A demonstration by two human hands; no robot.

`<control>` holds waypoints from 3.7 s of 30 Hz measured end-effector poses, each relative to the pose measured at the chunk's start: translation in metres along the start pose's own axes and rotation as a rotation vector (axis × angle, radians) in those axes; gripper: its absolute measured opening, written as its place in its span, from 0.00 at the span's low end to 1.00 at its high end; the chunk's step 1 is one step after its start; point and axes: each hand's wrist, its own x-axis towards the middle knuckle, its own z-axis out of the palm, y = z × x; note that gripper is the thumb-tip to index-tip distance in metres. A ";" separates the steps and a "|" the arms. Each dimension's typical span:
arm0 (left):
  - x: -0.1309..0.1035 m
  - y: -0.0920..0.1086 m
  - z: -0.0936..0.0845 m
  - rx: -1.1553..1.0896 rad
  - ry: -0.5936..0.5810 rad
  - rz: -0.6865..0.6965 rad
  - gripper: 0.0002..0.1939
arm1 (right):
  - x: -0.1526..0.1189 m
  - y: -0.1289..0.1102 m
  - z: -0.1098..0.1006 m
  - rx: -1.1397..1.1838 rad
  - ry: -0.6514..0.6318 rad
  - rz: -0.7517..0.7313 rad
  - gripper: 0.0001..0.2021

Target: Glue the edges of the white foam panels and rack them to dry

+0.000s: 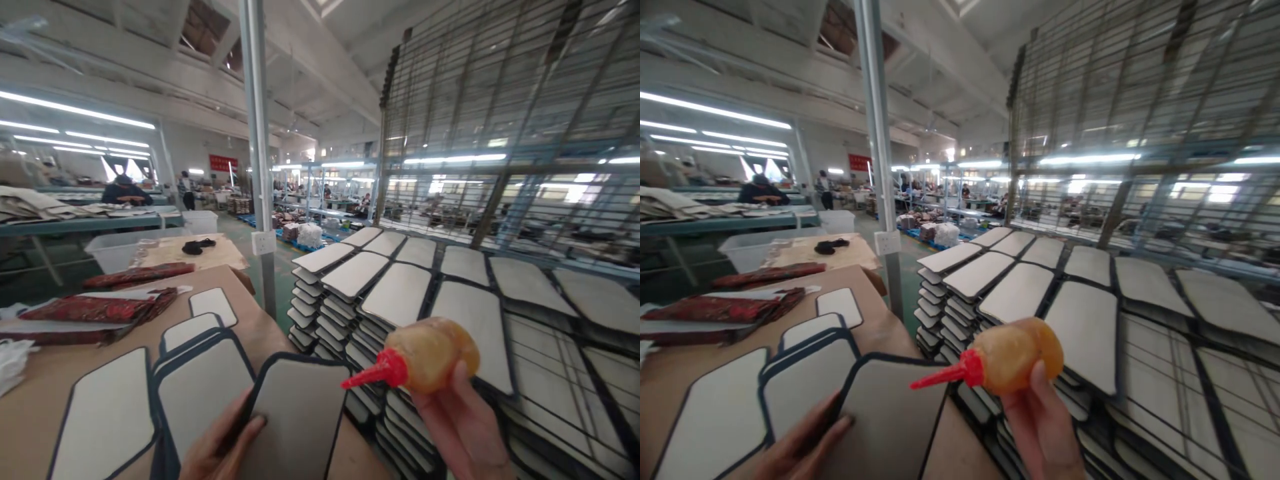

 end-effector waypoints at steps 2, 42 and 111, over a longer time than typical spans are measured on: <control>0.010 0.030 0.004 0.061 -0.342 0.110 0.20 | 0.003 -0.019 -0.002 -0.076 -0.083 -0.067 0.26; -0.029 0.201 0.062 0.251 -1.481 0.188 0.16 | -0.005 -0.100 -0.048 -0.314 -0.393 -0.130 0.19; 0.032 0.138 0.039 0.111 -1.309 -0.135 0.16 | -0.026 -0.059 -0.069 -0.325 -0.240 -0.230 0.37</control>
